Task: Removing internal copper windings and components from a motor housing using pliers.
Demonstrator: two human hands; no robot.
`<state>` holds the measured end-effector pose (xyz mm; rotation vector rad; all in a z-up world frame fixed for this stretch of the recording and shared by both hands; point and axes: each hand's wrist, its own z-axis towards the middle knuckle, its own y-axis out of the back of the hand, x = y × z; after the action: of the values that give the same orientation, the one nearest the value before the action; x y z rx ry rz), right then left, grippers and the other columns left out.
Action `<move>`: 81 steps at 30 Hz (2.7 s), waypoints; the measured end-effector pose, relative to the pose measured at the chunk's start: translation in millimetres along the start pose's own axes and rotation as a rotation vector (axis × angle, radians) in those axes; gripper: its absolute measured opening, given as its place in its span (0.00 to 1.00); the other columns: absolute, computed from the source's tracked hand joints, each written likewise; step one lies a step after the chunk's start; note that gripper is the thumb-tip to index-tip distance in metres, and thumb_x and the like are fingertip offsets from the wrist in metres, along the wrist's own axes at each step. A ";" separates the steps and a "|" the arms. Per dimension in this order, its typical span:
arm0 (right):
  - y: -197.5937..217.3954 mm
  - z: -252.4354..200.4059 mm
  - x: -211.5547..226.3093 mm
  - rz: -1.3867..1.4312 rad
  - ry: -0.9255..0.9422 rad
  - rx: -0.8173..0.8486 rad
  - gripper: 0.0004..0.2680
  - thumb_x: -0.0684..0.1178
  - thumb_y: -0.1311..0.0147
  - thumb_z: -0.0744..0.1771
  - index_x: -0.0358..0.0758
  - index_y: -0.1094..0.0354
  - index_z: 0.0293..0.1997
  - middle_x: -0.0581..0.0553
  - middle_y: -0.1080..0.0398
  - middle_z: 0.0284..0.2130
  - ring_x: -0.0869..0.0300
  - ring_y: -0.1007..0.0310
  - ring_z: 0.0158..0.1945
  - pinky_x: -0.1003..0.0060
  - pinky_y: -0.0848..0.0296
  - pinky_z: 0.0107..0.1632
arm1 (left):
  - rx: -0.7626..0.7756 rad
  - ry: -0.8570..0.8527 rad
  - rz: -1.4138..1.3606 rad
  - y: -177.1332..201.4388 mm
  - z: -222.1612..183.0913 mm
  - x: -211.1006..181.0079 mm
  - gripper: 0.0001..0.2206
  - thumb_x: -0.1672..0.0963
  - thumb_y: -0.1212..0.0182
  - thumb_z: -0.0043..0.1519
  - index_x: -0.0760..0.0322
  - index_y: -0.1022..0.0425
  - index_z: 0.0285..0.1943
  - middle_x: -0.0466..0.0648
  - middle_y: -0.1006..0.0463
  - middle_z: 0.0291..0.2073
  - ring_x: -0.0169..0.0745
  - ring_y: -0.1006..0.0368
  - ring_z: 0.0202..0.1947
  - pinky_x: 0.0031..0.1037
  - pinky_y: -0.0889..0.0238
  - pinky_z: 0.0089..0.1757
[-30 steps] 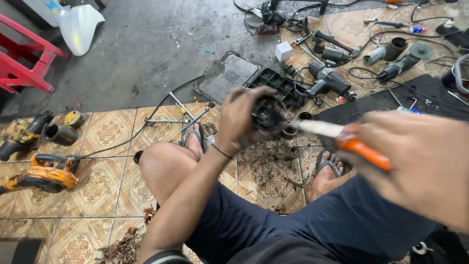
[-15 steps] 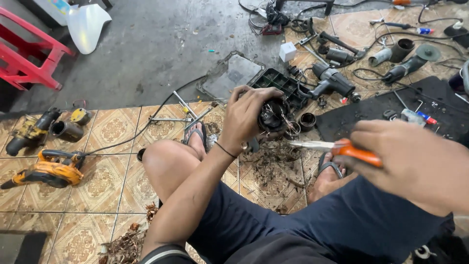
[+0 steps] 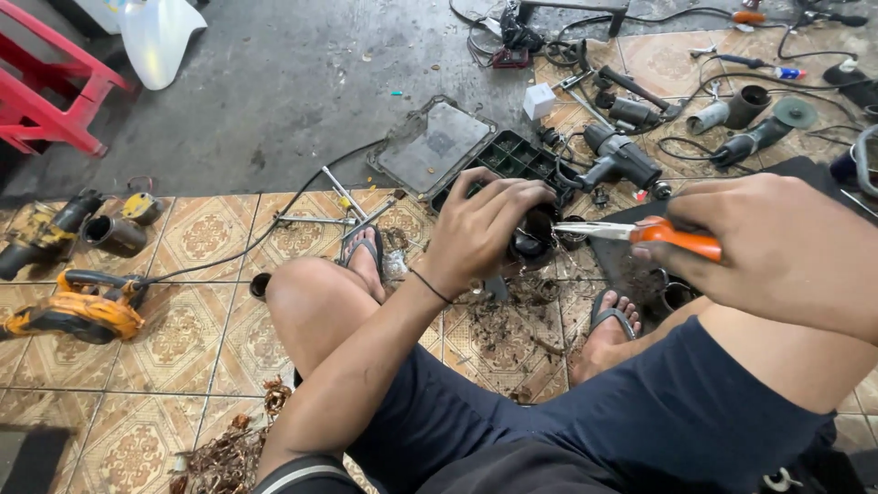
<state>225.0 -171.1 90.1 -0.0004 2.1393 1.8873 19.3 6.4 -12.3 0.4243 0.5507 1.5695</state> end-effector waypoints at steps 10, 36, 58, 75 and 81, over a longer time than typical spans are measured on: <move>22.8 6.7 39.0 -0.080 0.002 0.093 0.13 0.64 0.48 0.65 0.48 0.26 0.36 0.58 0.25 0.33 0.59 0.22 0.34 0.64 0.21 0.44 | 0.015 0.017 0.057 1.4 -2.4 3.1 0.12 0.58 0.43 0.63 0.61 0.26 0.55 0.40 0.18 0.50 0.31 0.23 0.51 0.36 0.40 0.57; -30.2 42.9 97.4 -0.055 0.232 -0.190 0.13 0.58 0.46 0.63 0.38 0.27 0.36 0.40 0.25 0.32 0.42 0.20 0.40 0.50 0.19 0.37 | -0.151 -0.129 -0.064 -14.8 -14.3 8.5 0.20 0.48 0.54 0.68 0.67 0.26 0.55 0.51 0.20 0.46 0.46 0.20 0.46 0.41 0.35 0.52; -51.1 17.4 -22.4 0.725 0.112 -0.174 0.08 0.44 0.40 0.63 0.41 0.20 0.44 0.45 0.20 0.20 0.60 0.39 0.11 0.66 0.44 0.16 | -0.179 0.150 -0.443 17.2 -7.7 -4.3 0.30 0.50 0.16 0.45 0.55 0.29 0.54 0.39 0.17 0.50 0.32 0.20 0.48 0.39 0.37 0.60; -157.0 41.9 19.8 1.340 0.415 -0.388 0.21 0.60 0.43 0.65 0.26 0.29 0.51 0.36 0.27 0.50 0.56 0.26 0.45 0.67 0.27 0.45 | -0.175 0.248 -0.834 17.9 -8.5 -27.0 0.32 0.50 0.24 0.46 0.56 0.32 0.59 0.40 0.20 0.55 0.40 0.27 0.51 0.34 0.30 0.58; -152.8 37.5 24.1 1.304 0.372 -0.444 0.11 0.44 0.40 0.62 0.30 0.26 0.46 0.42 0.25 0.40 0.61 0.29 0.37 0.70 0.30 0.37 | -0.168 0.226 -0.821 10.6 -5.6 -30.2 0.33 0.51 0.18 0.44 0.53 0.31 0.58 0.38 0.19 0.53 0.33 0.22 0.52 0.33 0.37 0.62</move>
<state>238.7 -152.0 -67.4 1.3221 1.9758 3.1986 9.7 -24.5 -8.9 -0.1178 0.6513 0.8571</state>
